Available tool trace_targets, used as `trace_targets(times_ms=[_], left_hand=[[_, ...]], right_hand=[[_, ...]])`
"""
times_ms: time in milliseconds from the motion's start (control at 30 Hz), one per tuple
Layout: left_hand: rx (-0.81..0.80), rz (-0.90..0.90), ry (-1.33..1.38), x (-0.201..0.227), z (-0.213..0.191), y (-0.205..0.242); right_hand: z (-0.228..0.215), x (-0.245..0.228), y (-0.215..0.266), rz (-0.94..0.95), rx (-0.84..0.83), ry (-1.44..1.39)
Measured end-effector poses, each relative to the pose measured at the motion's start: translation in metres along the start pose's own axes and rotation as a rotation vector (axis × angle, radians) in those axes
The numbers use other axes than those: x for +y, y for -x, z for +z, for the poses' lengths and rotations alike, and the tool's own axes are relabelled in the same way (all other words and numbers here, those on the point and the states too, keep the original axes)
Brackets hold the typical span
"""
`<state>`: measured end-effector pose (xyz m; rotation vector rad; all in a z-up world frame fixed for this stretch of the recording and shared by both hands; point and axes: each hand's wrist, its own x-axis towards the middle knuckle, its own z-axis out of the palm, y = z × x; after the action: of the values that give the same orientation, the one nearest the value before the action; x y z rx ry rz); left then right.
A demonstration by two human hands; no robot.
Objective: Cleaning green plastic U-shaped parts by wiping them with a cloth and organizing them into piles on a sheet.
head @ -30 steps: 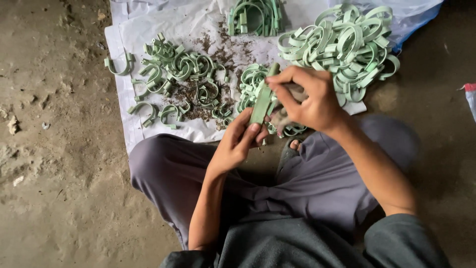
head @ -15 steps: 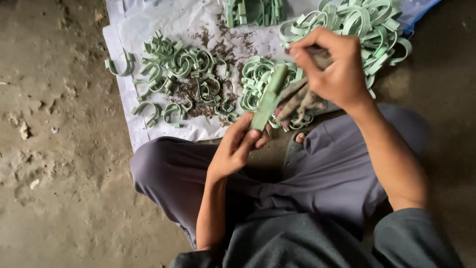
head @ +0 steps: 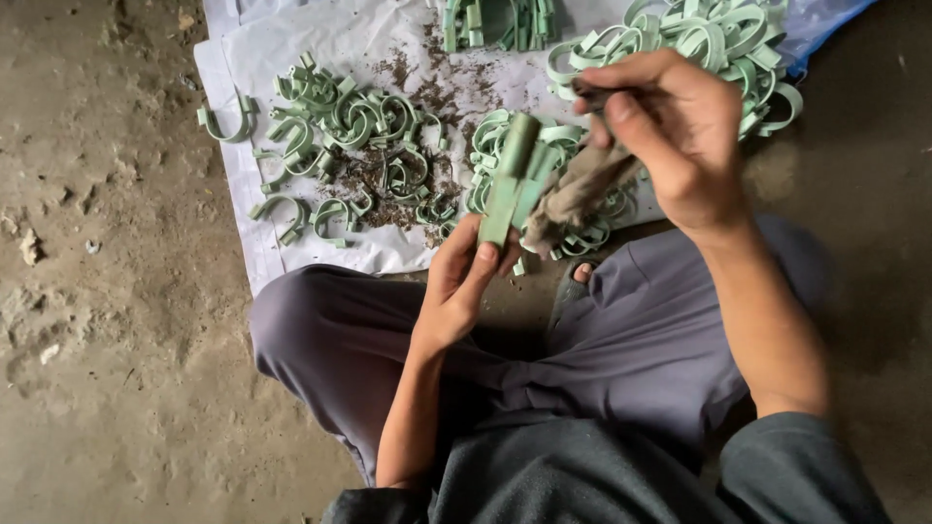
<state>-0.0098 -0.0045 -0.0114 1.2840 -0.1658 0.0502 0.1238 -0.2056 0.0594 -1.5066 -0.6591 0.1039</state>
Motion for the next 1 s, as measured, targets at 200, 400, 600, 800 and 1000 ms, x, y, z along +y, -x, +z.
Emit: trace_targets(times_ms=[200,400,600,800,1000], left_hand=[[0.02,0.032,-0.471,0.015,0.001,-0.004],[0.048,0.086,-0.591,-0.004,0.002,-0.002],[0.191,0.439,-0.881,-0.016,-0.009,-0.008],[0.184,0.551,-0.913,-0.018,-0.002,-0.009],[0.213,0.602,-0.967,-0.018,-0.019,-0.017]], right_hand=[[0.016,-0.009,0.006,-0.203,0.003,0.175],[0.051,-0.009,0.012,-0.582,-0.084,0.687],[0.069,0.029,0.029,-0.466,0.009,0.576],[0.056,0.034,0.025,-0.587,0.098,0.773],[0.066,0.004,0.022,-0.482,-0.258,0.484]])
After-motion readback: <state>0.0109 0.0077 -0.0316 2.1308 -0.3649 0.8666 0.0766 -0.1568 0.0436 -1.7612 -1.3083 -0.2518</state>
